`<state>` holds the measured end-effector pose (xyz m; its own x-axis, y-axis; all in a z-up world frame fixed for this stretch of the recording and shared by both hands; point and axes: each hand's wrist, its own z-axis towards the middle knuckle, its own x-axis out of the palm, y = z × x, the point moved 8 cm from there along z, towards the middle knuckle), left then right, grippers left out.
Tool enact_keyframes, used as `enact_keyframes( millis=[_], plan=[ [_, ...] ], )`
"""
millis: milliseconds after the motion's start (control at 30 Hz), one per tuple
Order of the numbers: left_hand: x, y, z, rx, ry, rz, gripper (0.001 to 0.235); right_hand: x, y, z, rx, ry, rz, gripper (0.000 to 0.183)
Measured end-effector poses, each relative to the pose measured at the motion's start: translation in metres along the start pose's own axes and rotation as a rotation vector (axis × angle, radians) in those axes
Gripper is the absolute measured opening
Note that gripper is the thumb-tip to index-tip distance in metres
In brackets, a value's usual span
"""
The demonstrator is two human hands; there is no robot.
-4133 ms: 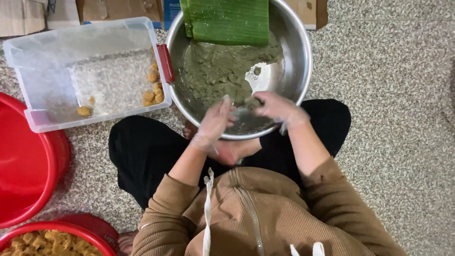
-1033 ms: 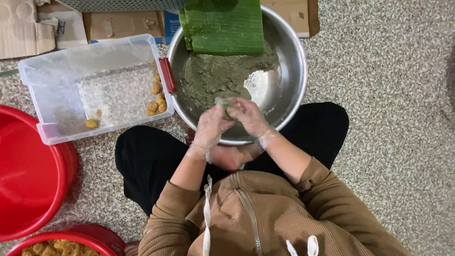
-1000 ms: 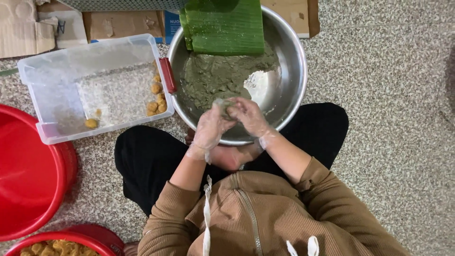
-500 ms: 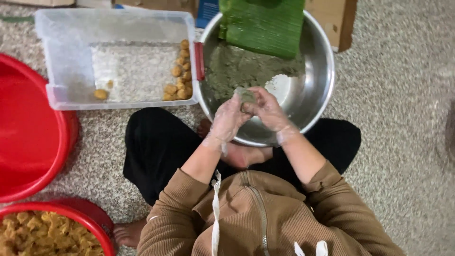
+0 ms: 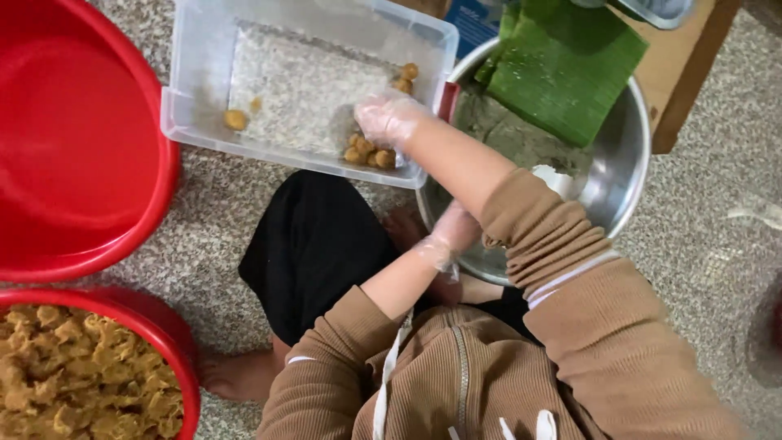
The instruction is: The person is manually assembling filled dough balls by wrapping pre-portioned filling in a green dough mixture and rolling them into spheres.
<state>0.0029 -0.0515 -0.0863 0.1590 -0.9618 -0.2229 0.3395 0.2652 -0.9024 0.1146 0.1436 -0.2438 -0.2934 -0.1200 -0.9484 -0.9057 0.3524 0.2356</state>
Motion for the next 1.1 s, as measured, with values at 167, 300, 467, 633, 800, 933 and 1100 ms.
enact_keyframes(
  millis=[167,300,467,633,800,933,1100],
  plan=[
    [0.004,0.008,-0.008,-0.323,-0.054,-0.388,0.016,-0.033,0.001,-0.011,0.313,0.453,-0.235,0.02],
    [-0.006,0.013,-0.014,-0.461,-0.058,-0.576,0.018,-0.055,-0.002,-0.012,0.258,0.304,-0.268,0.023],
    [-0.01,0.034,-0.027,-0.74,-0.055,-0.953,0.025,-0.219,0.055,-0.106,-0.041,-0.318,0.351,0.009],
    [0.0,0.023,-0.025,-0.867,-0.109,-1.261,0.017,-0.21,0.032,-0.29,0.238,-0.605,0.955,0.049],
    [0.008,0.025,-0.031,-0.663,0.225,-0.844,0.041,-0.149,0.024,-0.384,0.536,-0.859,1.053,0.055],
    [0.003,0.015,-0.028,-0.451,0.415,-0.128,0.051,-0.165,0.046,-0.381,0.478,-0.881,0.619,0.037],
    [0.001,0.002,-0.039,-1.08,0.075,-0.891,0.05,-0.17,0.05,-0.381,0.428,-0.917,0.491,0.022]
  ],
)
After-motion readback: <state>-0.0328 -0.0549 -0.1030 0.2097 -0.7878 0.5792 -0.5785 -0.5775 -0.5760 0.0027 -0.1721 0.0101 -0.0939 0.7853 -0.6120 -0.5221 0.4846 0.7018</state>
